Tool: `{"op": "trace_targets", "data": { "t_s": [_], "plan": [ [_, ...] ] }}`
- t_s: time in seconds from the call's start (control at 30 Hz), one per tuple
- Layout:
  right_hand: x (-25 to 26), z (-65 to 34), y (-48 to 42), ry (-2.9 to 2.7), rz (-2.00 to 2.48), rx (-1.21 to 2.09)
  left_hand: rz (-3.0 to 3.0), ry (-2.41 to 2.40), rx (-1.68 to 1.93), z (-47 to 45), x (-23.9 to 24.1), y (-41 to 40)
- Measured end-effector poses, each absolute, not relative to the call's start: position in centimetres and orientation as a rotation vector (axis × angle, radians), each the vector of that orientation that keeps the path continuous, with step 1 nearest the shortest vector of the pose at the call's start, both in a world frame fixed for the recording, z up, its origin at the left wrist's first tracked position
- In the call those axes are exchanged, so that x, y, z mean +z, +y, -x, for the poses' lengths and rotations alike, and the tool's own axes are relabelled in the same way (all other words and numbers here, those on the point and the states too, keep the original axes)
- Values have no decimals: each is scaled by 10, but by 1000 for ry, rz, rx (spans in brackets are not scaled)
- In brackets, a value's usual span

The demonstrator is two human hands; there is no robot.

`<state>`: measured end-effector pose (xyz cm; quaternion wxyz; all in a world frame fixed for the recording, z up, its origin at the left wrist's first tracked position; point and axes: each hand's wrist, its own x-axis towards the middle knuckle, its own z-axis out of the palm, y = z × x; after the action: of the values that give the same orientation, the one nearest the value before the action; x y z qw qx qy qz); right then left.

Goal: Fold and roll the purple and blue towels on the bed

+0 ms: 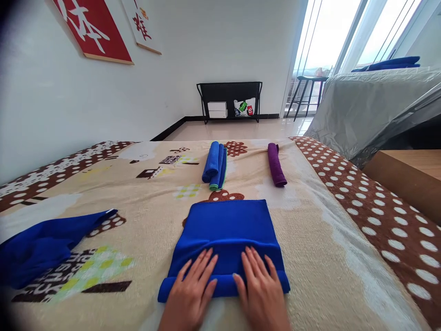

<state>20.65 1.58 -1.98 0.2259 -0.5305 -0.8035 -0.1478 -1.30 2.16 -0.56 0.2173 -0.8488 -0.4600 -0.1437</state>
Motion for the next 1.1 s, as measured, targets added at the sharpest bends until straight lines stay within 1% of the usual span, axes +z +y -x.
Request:
{"op": "trace_targets", "data": {
  "t_s": [0.1, 0.2, 0.33, 0.4, 0.5, 0.57, 0.7, 0.87, 0.97, 1.1],
  "plan": [
    [-31, -244, 16, -2118, 1637, -457, 2195, -1483, -373, 53, -14, 22],
    [-37, -277, 11, -2099, 1668, -460, 2175, -1505, -451, 85, -17, 16],
    [-26, -298, 1, -2085, 1539, -391, 2172, -1453, -678, 100, 0, 0],
    [-15, -303, -3, -2173, 1396, -321, 2292, -1341, -700, 100, 9, -6],
    [0, -302, -7, -2351, 1192, -333, 2476, -1037, -659, 94, 13, -9],
    [3, -297, -6, -2422, 1125, -369, 2470, -951, -672, 87, 7, -7],
    [-5, -280, 1, -2349, 1190, -321, 2425, -1114, -679, 74, -5, -3],
    [-10, -259, 11, -2084, 1299, -117, 2361, -1321, -692, 63, -3, 3],
    [-4, -254, 15, -2048, 1354, -42, 2346, -1350, -693, 60, 3, 9],
    [3, -258, 13, -2119, 1319, -38, 2391, -1302, -616, 63, 9, 8]
  ]
}}
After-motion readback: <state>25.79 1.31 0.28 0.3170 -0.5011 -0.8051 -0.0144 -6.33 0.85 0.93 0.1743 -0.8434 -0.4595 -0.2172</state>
